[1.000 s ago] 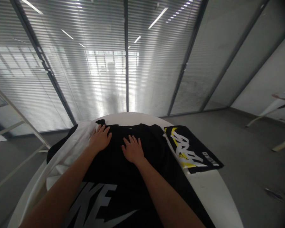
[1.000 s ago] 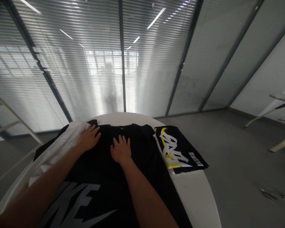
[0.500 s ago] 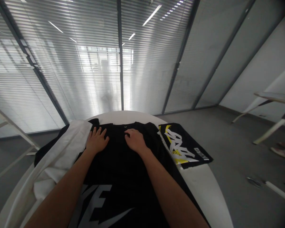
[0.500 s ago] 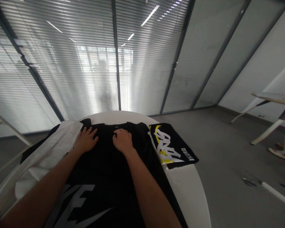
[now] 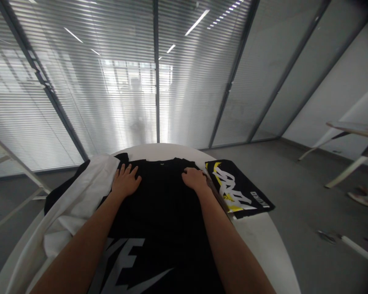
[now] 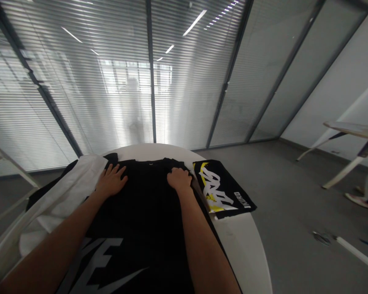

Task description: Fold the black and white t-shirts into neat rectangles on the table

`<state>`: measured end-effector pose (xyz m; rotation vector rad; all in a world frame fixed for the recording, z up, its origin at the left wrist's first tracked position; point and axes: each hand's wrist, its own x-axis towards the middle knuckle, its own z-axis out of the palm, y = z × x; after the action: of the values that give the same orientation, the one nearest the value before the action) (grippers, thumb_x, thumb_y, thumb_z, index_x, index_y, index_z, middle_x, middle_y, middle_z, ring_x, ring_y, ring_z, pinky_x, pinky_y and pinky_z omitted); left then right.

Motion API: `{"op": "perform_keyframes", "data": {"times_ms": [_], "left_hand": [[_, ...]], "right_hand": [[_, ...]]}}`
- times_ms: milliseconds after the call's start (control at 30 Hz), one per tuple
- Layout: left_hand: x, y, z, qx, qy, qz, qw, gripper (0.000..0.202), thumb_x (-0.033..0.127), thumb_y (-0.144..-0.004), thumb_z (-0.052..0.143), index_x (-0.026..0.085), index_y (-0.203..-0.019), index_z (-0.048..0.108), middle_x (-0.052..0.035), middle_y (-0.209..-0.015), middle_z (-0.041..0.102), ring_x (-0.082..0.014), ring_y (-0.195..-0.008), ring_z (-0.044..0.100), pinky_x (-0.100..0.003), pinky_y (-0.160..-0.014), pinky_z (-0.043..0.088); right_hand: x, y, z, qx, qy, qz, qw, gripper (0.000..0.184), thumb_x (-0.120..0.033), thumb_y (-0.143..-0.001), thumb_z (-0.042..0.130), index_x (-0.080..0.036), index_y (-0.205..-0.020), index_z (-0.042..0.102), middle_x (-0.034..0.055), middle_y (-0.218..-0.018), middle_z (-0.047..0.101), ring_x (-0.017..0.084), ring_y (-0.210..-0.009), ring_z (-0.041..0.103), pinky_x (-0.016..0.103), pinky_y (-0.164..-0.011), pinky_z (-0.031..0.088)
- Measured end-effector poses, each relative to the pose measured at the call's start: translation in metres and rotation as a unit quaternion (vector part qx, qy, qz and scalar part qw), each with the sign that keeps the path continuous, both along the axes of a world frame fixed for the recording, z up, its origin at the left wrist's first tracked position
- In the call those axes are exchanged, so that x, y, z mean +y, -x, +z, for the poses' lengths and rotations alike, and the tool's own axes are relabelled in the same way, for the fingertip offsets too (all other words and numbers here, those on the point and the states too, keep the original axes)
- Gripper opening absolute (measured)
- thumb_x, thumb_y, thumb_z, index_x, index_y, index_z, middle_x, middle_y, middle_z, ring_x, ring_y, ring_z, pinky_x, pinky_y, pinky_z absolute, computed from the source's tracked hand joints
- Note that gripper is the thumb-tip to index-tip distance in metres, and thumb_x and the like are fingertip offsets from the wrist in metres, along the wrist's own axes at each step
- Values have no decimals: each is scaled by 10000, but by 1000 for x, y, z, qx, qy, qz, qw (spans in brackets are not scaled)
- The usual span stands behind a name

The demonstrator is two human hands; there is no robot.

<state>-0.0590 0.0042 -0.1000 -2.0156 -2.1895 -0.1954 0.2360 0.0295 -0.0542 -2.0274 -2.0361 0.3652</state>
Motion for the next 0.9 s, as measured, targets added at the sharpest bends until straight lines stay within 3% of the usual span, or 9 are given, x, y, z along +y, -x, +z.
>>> {"op": "perform_keyframes", "data": {"times_ms": [167,233,400,533,700,900], "left_hand": [[1,1,-2,5,-6,0,1000,622,521,-910,332,250,-1466,401,-100,-1530,363,-348,-1446,190,-526,-1131,187],[2,1,-2,6,-5,1,1000,625,525,-909,333,252,-1466,399,-97,-1532,361,-345,-1446,190,-526,-1133,184],[1,1,-2,0,-2,2,1000,623,522,-909,331,251,-1467,399,-95,-1535,356,-343,-1447,187,-523,-1134,187],[2,1,-1,-2,0,4,1000,621,521,-909,332,252,-1464,403,-96,-1533,358,-342,-1447,187,-527,-1134,183],[1,1,-1,-4,2,5,1000,621,520,-909,333,253,-1465,401,-92,-1534,357,-344,-1449,181,-527,-1133,185],[1,0,0,-1,3,3,1000,618,522,-908,335,255,-1461,408,-92,-1530,364,-342,-1448,187,-526,-1132,189]], "right_hand": [[9,-4,-2,63,-73,43,994,413,-264,-902,400,-221,-1253,614,66,-1218,656,206,-1133,583,292,-968,402],[12,-9,-7,44,-85,22,995,461,-271,-895,426,-200,-1334,549,93,-1284,612,226,-1186,546,315,-999,381],[9,-14,-20,-37,-32,-20,999,648,-369,-859,501,-181,-1466,374,166,-1358,522,344,-1264,456,476,-1031,330],[4,-12,-13,-65,-23,-36,997,600,-361,-824,540,-218,-1400,453,160,-1289,551,359,-1239,461,507,-993,340],[-1,-8,3,-81,-80,-59,992,486,-232,-806,511,-165,-1285,550,180,-1217,588,341,-1182,505,503,-962,355],[3,-28,26,-5,-78,-73,994,348,-289,-813,517,-206,-1113,673,134,-1044,696,311,-1043,617,436,-907,421]]}}
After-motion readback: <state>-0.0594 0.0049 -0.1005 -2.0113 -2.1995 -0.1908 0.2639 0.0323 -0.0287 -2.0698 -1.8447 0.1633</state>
